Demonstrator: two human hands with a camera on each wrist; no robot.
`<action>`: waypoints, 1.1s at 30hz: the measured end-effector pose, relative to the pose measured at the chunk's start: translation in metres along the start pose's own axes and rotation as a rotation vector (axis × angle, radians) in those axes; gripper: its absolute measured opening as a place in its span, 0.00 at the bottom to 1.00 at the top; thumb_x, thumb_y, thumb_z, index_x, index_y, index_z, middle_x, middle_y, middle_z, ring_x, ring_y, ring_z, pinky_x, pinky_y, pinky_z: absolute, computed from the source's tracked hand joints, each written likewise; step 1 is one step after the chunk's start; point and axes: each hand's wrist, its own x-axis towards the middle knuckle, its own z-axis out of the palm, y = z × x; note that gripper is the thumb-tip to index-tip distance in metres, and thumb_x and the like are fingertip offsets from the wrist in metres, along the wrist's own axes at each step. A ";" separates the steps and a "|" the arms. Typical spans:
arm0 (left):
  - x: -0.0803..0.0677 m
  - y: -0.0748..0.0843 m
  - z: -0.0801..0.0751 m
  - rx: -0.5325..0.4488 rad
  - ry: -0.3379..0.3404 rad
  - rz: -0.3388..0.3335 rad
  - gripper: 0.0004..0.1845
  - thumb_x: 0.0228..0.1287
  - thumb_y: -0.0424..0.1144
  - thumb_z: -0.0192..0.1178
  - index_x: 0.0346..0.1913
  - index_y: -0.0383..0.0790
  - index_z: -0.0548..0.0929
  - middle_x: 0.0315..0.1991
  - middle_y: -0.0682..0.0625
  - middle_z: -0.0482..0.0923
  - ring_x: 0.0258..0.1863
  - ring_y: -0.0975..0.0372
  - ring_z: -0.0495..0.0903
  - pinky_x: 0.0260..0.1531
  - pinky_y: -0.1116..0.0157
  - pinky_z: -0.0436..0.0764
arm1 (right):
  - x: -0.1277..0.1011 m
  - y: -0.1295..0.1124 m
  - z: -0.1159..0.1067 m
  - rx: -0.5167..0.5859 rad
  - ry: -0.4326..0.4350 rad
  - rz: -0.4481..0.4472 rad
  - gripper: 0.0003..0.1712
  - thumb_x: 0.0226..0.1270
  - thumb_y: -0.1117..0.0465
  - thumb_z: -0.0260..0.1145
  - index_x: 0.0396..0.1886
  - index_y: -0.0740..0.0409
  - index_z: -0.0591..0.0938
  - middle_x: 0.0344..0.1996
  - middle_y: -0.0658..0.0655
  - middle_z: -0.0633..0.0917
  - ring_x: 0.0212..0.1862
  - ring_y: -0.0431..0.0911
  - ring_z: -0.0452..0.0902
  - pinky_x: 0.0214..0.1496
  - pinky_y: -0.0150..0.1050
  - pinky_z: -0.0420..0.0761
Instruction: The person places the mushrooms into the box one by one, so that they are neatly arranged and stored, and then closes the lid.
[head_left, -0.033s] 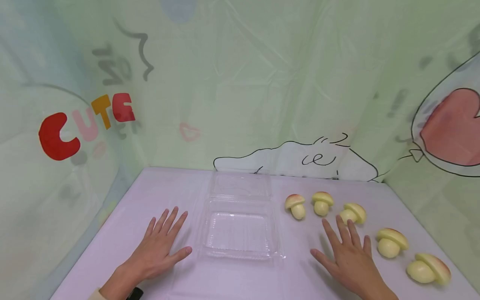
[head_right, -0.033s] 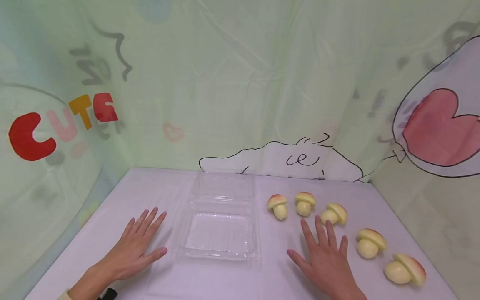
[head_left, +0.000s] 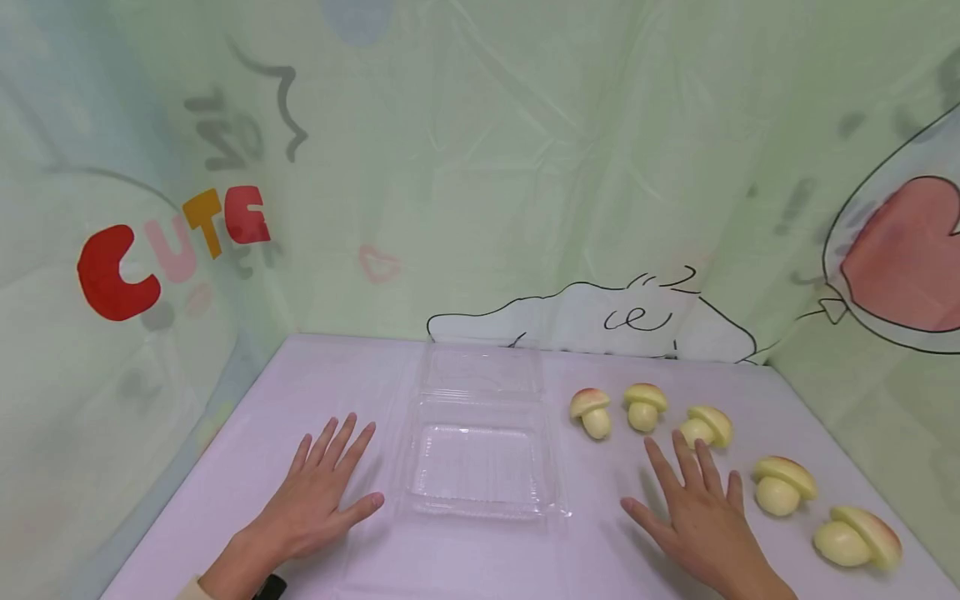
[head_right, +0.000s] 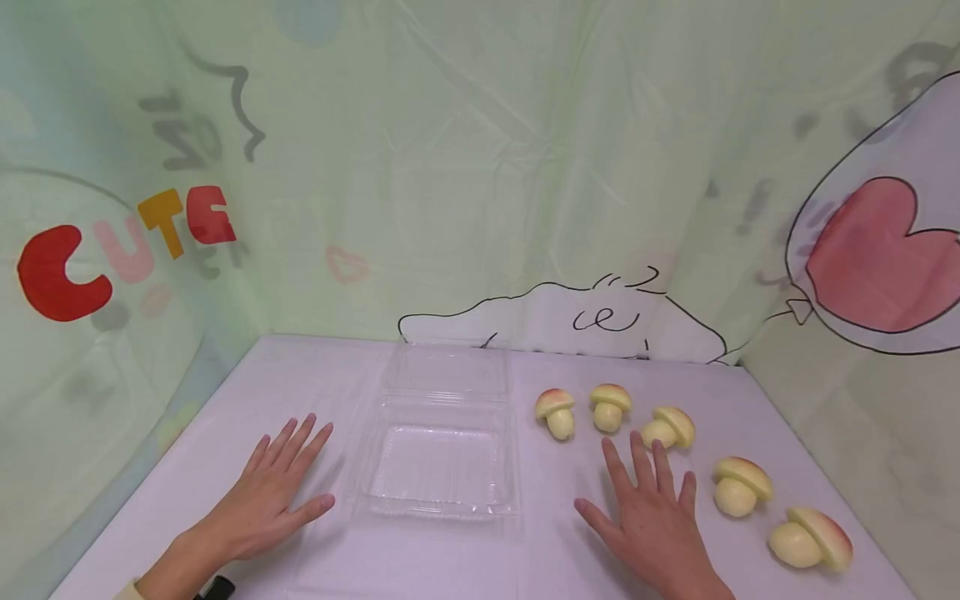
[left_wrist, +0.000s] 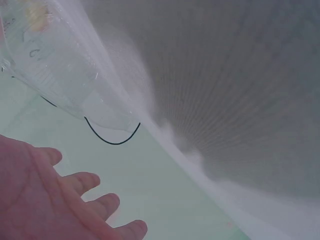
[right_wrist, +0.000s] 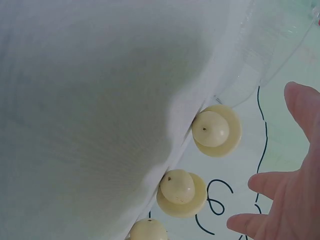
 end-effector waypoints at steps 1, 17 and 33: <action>0.000 0.000 0.000 -0.001 0.001 0.000 0.46 0.70 0.65 0.58 0.84 0.51 0.55 0.85 0.43 0.48 0.83 0.42 0.47 0.75 0.35 0.45 | 0.000 0.000 0.000 0.001 0.003 -0.002 0.53 0.70 0.29 0.61 0.83 0.55 0.59 0.81 0.73 0.53 0.82 0.70 0.35 0.65 0.84 0.45; 0.001 0.001 -0.004 -0.007 0.025 0.004 0.45 0.72 0.65 0.56 0.84 0.51 0.54 0.84 0.42 0.49 0.82 0.41 0.48 0.74 0.34 0.49 | 0.003 0.000 0.001 -0.001 0.059 -0.021 0.54 0.69 0.30 0.63 0.82 0.55 0.59 0.80 0.73 0.54 0.83 0.69 0.33 0.64 0.84 0.47; 0.008 0.003 0.001 -0.187 -0.016 -0.027 0.42 0.78 0.60 0.51 0.85 0.48 0.50 0.84 0.40 0.48 0.82 0.39 0.50 0.73 0.31 0.52 | 0.014 -0.014 0.002 0.076 0.236 -0.109 0.47 0.62 0.45 0.75 0.76 0.56 0.68 0.74 0.72 0.65 0.74 0.74 0.55 0.62 0.78 0.60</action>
